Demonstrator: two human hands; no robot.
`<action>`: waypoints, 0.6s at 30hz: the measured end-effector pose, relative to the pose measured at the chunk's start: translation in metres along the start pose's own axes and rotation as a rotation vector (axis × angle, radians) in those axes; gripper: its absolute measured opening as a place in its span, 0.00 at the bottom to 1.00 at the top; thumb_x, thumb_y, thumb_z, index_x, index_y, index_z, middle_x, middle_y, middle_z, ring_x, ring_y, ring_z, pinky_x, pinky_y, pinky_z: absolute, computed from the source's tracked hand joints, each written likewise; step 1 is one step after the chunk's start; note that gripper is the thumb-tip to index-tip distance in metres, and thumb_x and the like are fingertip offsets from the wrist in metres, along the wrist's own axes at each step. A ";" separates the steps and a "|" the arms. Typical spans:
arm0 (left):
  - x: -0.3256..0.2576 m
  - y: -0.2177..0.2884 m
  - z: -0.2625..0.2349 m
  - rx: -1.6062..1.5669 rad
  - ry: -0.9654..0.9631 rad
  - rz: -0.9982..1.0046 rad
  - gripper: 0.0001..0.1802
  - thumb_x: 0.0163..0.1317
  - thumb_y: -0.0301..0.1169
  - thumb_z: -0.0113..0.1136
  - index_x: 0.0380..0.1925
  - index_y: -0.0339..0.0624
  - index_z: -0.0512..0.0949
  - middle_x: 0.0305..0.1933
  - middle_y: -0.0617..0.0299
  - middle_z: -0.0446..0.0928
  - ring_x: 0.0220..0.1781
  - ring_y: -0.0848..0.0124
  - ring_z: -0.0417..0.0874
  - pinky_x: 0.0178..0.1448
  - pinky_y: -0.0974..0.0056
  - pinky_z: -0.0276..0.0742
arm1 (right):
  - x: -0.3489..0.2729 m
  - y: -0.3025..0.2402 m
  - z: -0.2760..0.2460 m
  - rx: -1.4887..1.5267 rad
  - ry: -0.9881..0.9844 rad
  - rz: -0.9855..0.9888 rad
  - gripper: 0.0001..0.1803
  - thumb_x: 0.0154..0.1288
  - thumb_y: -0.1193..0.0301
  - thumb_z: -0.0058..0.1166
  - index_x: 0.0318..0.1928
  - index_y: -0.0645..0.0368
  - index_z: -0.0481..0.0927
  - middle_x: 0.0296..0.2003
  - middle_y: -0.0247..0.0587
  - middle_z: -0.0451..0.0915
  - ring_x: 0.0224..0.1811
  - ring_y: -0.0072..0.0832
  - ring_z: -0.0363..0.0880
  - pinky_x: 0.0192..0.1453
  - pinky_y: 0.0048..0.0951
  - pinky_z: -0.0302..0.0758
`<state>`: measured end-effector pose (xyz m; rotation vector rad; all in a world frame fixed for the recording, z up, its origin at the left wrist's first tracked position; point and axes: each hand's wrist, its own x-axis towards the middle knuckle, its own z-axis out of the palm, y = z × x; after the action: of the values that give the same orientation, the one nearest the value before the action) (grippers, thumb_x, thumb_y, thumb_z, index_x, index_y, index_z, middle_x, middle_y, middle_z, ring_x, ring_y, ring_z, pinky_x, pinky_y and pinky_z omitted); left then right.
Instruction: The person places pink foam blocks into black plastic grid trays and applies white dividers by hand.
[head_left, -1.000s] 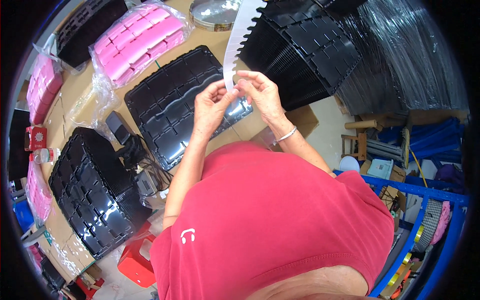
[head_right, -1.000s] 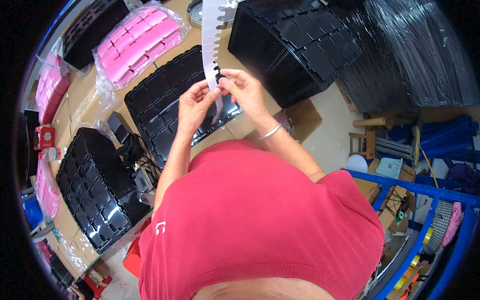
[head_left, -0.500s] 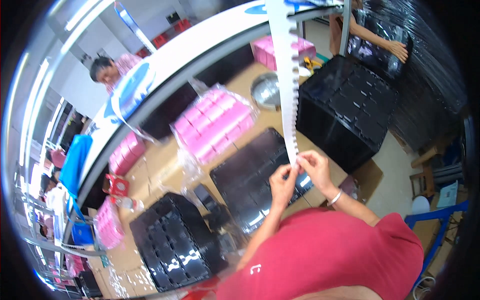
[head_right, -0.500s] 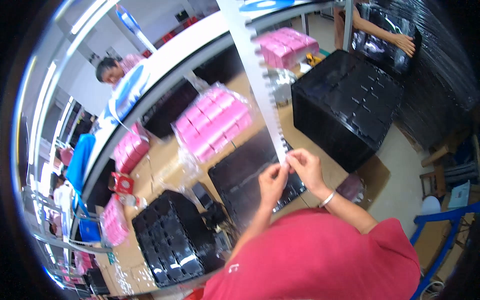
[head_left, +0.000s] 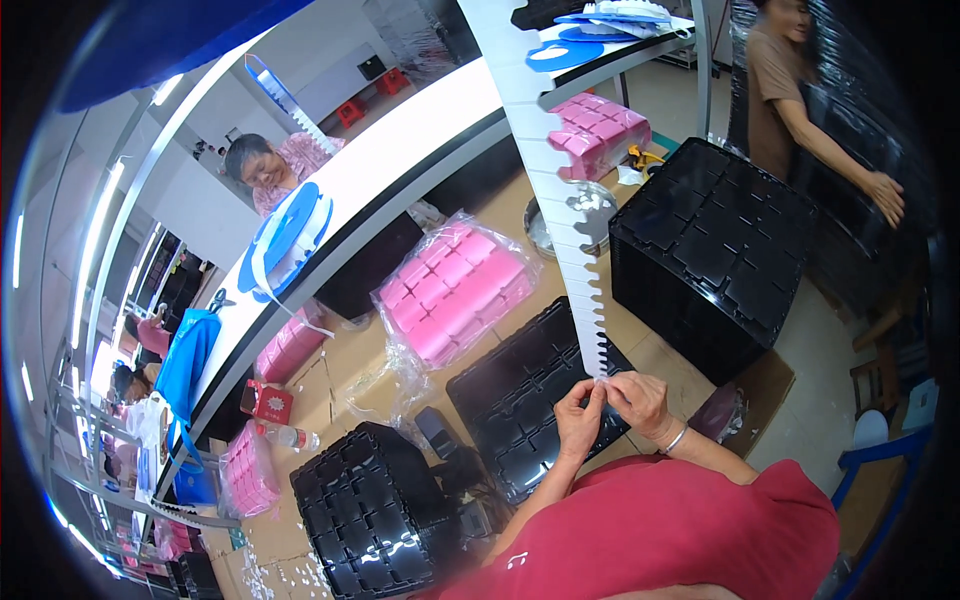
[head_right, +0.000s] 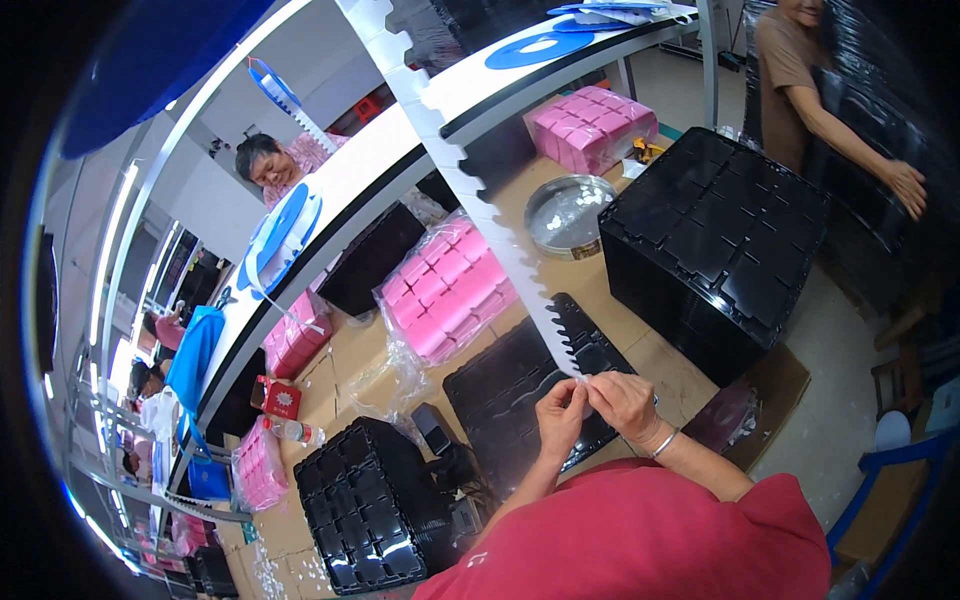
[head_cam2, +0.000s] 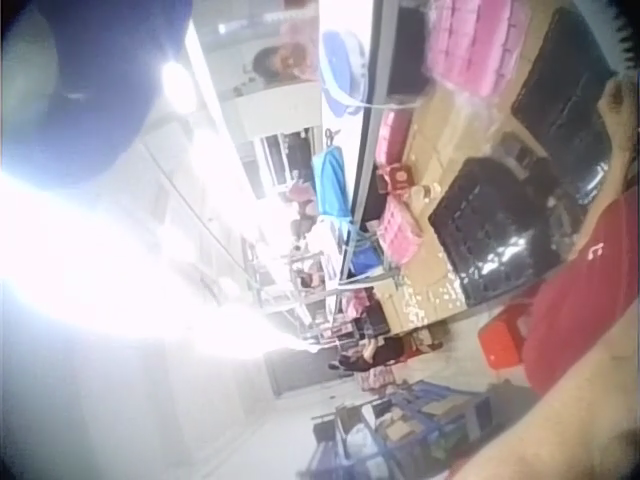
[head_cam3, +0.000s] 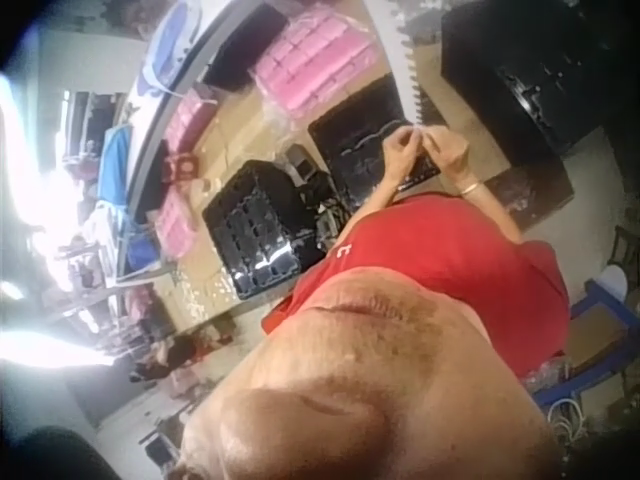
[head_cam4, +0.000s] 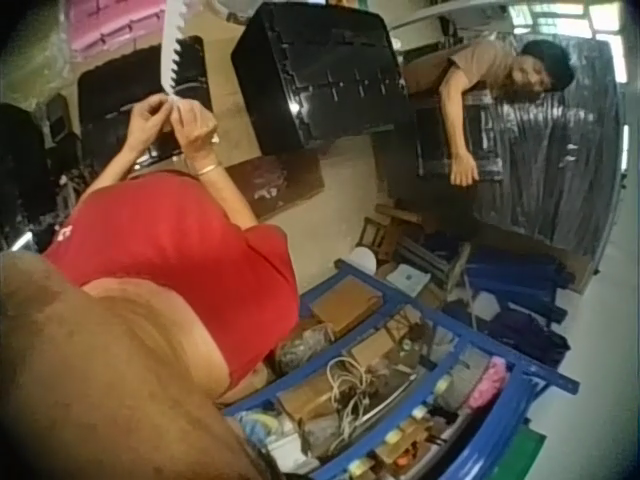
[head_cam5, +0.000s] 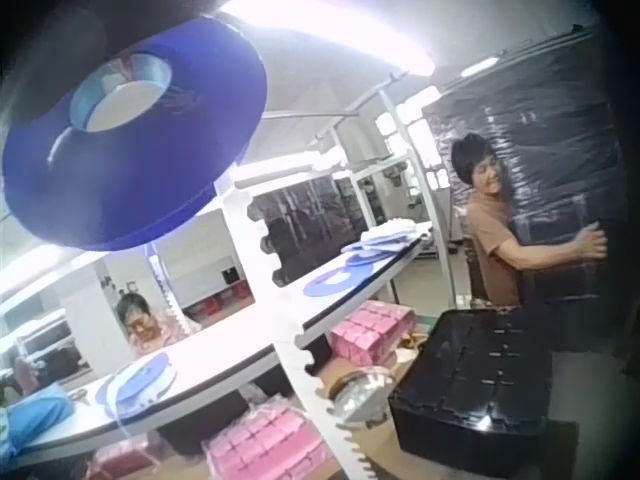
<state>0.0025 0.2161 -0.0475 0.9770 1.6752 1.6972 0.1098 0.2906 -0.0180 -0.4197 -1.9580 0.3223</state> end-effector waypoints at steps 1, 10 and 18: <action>-0.002 -0.006 0.000 0.004 0.005 -0.003 0.08 0.64 0.28 0.59 0.35 0.34 0.81 0.33 0.68 0.81 0.35 0.82 0.76 0.40 0.73 0.73 | -0.006 0.001 -0.004 -0.009 -0.036 -0.022 0.09 0.55 0.78 0.60 0.35 0.60 0.74 0.25 0.40 0.77 0.24 0.35 0.79 0.25 0.30 0.74; -0.003 -0.011 0.009 0.120 0.043 0.019 0.05 0.61 0.26 0.62 0.34 0.35 0.81 0.33 0.66 0.82 0.35 0.81 0.79 0.39 0.73 0.74 | -0.004 0.012 -0.005 0.094 -0.053 0.157 0.08 0.56 0.78 0.60 0.35 0.59 0.74 0.26 0.39 0.78 0.19 0.32 0.76 0.23 0.30 0.73; 0.004 -0.017 0.011 0.076 0.067 0.021 0.06 0.59 0.25 0.64 0.36 0.35 0.80 0.32 0.66 0.82 0.34 0.83 0.78 0.41 0.75 0.74 | -0.008 0.023 0.008 0.180 -0.072 0.322 0.08 0.56 0.78 0.60 0.35 0.60 0.75 0.26 0.39 0.78 0.20 0.30 0.77 0.23 0.27 0.73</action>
<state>0.0077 0.2267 -0.0647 0.9860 1.7909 1.7083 0.1092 0.3075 -0.0371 -0.6133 -1.9095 0.7232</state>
